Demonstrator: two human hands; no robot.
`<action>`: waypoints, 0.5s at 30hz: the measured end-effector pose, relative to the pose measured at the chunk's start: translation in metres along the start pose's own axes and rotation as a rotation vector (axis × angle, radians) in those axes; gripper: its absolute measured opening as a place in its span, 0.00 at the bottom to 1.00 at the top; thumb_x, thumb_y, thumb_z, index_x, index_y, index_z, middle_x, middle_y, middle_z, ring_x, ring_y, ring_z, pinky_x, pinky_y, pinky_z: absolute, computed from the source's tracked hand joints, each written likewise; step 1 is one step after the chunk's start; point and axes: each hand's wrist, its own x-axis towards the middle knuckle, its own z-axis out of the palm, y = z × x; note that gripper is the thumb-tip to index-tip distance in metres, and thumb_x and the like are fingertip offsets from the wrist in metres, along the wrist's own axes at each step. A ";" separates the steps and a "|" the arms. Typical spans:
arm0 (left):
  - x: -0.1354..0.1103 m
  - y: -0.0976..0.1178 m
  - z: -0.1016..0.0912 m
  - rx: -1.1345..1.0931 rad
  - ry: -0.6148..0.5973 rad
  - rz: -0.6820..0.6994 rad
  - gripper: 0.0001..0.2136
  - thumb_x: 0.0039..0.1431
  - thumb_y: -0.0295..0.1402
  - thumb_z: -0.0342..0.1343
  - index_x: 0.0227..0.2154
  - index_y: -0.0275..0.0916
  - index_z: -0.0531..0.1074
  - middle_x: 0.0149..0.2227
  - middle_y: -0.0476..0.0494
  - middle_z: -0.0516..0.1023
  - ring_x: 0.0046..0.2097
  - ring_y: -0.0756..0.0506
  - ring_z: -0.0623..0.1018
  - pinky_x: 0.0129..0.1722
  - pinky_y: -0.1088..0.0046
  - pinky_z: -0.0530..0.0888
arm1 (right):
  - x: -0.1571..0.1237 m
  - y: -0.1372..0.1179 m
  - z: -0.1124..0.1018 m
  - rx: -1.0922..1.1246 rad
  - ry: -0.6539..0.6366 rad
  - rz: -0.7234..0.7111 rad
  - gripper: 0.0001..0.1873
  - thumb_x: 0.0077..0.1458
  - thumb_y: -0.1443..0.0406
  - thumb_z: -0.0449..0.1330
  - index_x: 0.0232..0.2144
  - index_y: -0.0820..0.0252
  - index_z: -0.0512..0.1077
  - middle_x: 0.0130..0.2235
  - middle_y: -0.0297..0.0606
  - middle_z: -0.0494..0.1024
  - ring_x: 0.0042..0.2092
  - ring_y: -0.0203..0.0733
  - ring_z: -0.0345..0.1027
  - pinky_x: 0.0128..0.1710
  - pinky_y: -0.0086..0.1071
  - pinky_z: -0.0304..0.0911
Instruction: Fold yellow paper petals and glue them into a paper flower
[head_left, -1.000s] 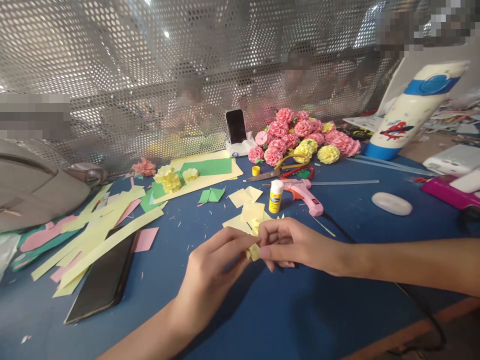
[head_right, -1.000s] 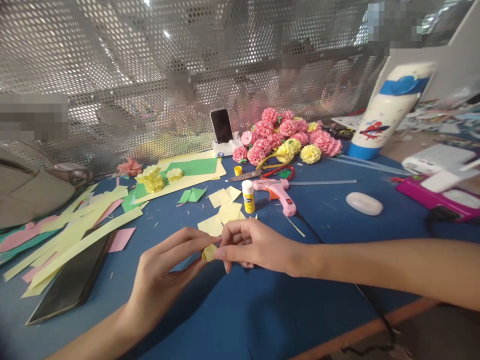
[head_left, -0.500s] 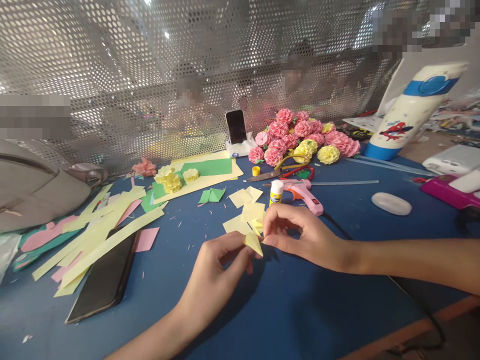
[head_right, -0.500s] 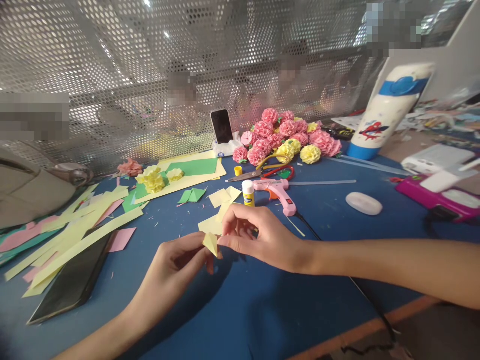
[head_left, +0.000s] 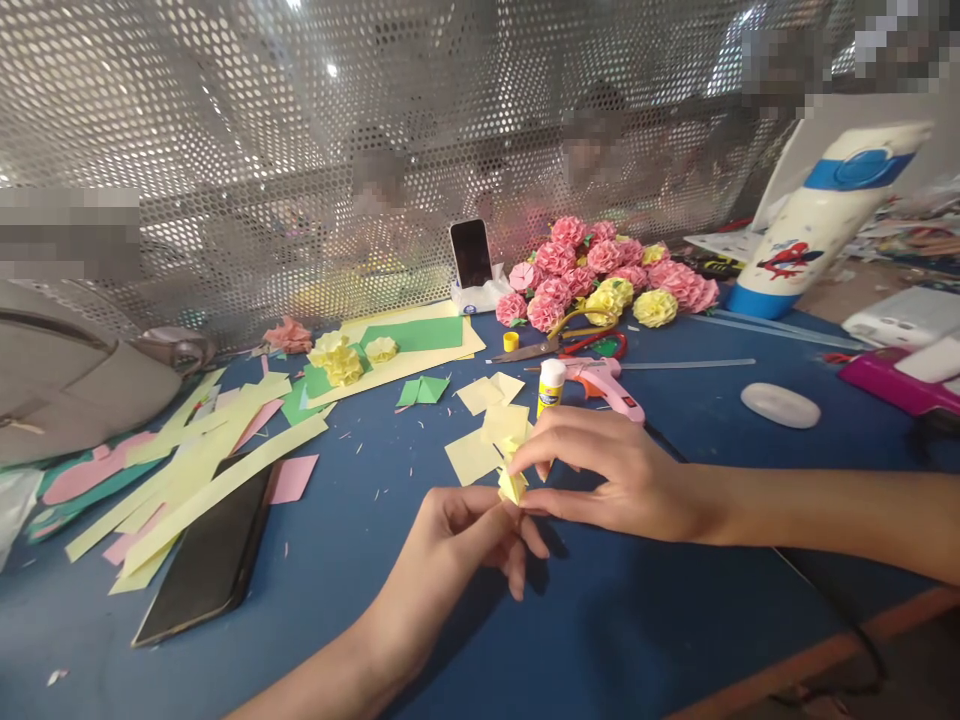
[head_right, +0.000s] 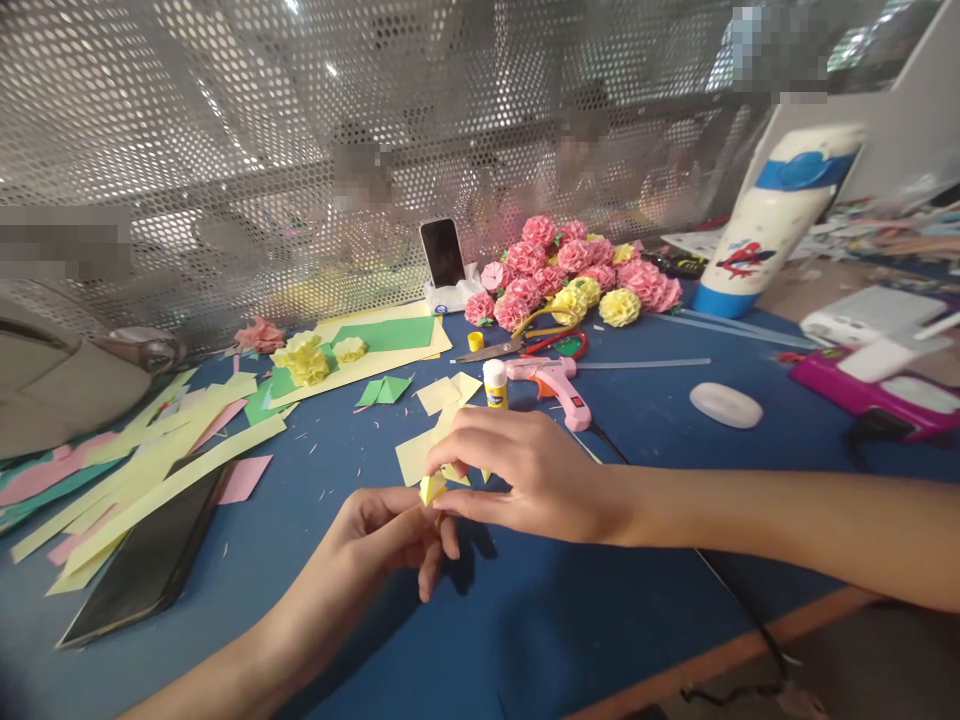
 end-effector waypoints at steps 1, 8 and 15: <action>0.000 0.000 0.000 -0.009 0.000 0.000 0.19 0.61 0.43 0.57 0.24 0.31 0.77 0.20 0.47 0.72 0.20 0.53 0.69 0.27 0.76 0.69 | 0.000 0.000 0.000 -0.009 -0.001 -0.012 0.06 0.63 0.63 0.59 0.42 0.58 0.72 0.38 0.38 0.76 0.40 0.38 0.70 0.42 0.31 0.64; -0.001 -0.001 0.006 -0.073 0.000 -0.034 0.18 0.62 0.41 0.58 0.26 0.30 0.77 0.21 0.46 0.73 0.22 0.54 0.72 0.27 0.79 0.70 | -0.001 0.000 0.000 -0.014 -0.022 -0.023 0.06 0.64 0.65 0.57 0.37 0.60 0.74 0.34 0.37 0.76 0.36 0.37 0.69 0.39 0.30 0.63; -0.002 -0.005 0.008 -0.157 -0.026 -0.034 0.17 0.65 0.39 0.56 0.28 0.29 0.78 0.23 0.45 0.74 0.24 0.54 0.73 0.28 0.80 0.71 | -0.003 0.002 0.005 0.054 0.039 -0.001 0.06 0.62 0.67 0.59 0.32 0.61 0.73 0.30 0.36 0.74 0.33 0.35 0.66 0.35 0.29 0.62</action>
